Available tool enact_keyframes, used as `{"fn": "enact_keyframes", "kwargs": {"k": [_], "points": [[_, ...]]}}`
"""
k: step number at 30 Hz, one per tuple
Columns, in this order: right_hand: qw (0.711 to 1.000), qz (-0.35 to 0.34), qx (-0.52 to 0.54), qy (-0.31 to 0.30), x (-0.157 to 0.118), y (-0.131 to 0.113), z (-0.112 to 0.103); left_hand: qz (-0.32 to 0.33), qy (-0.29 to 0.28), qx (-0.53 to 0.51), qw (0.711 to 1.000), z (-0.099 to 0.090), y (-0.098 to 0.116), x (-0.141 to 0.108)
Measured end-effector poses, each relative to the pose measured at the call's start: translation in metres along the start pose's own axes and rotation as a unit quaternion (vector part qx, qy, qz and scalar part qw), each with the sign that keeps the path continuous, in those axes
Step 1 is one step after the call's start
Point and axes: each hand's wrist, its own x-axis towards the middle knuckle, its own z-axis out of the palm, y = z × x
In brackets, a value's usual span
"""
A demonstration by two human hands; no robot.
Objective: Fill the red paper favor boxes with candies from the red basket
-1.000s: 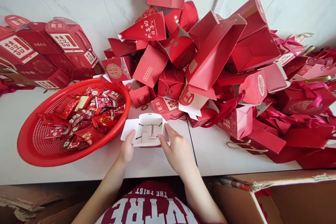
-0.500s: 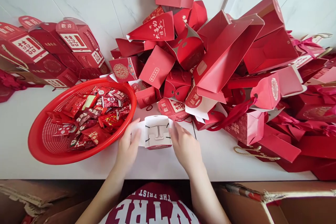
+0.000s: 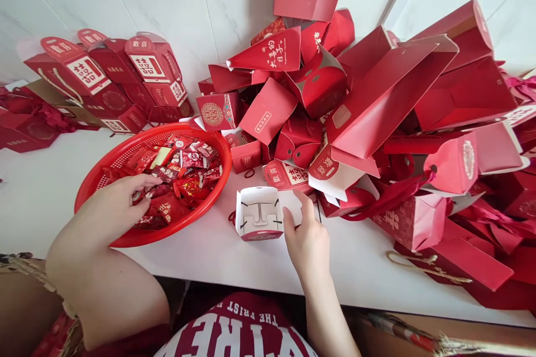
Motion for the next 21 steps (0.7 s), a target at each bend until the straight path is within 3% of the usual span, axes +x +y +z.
{"fn": "enact_keyframes", "kwargs": {"k": [3,6,10,13,17,21], "points": [[1.0,0.003,0.007,0.029,-0.001,-0.001,0.007,-0.001,-0.089,0.033,0.996,0.01,-0.018,0.006],[0.999,-0.002,0.028,0.031,-0.001,-0.001,0.017,0.033,-0.12,0.016,0.992,0.026,-0.023,0.006],[0.994,-0.011,0.095,0.062,0.0,0.004,0.033,0.092,-0.116,0.004,0.989,0.04,-0.029,0.006],[0.982,-0.037,0.154,0.099,-0.001,0.011,0.045,0.102,-0.112,-0.018,0.988,0.039,-0.027,0.005],[0.972,-0.097,0.174,0.124,-0.003,0.018,0.051,0.025,-0.06,-0.049,0.997,0.027,-0.013,0.002],[0.98,-0.106,0.129,0.107,-0.005,0.017,0.048,-0.053,-0.007,-0.054,0.997,0.017,0.0,-0.002]]}}
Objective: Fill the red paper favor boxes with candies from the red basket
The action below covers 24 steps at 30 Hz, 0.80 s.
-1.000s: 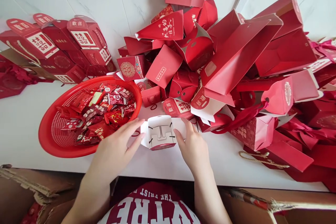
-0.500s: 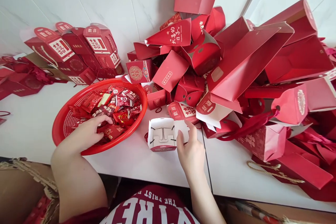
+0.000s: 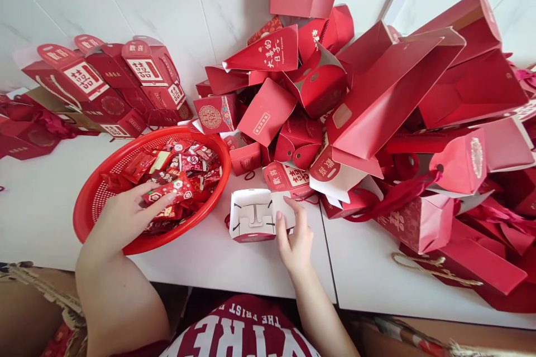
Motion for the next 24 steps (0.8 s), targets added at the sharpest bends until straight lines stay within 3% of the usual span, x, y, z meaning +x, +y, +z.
{"fn": "enact_keyframes", "kwargs": {"k": [3,6,11,15,19,24], "points": [[1.0,-0.001,-0.003,-0.002,0.0,-0.002,-0.001,0.005,0.043,-0.071,0.997,-0.001,0.016,-0.007],[1.0,0.003,0.01,-0.006,-0.001,-0.003,-0.002,0.098,0.043,-0.146,0.983,0.004,0.044,-0.015],[0.999,0.024,0.031,-0.034,-0.003,-0.001,-0.003,0.287,-0.047,-0.149,0.945,0.028,0.093,-0.022],[0.998,0.019,0.048,-0.039,-0.006,0.004,-0.003,0.389,-0.107,-0.108,0.909,0.047,0.109,-0.02],[0.997,0.007,0.068,-0.038,-0.009,0.008,-0.004,0.376,-0.131,-0.118,0.909,0.039,0.102,-0.015],[0.996,-0.025,0.076,-0.049,-0.011,0.008,-0.004,0.237,-0.027,-0.106,0.965,0.004,0.065,-0.004]]}}
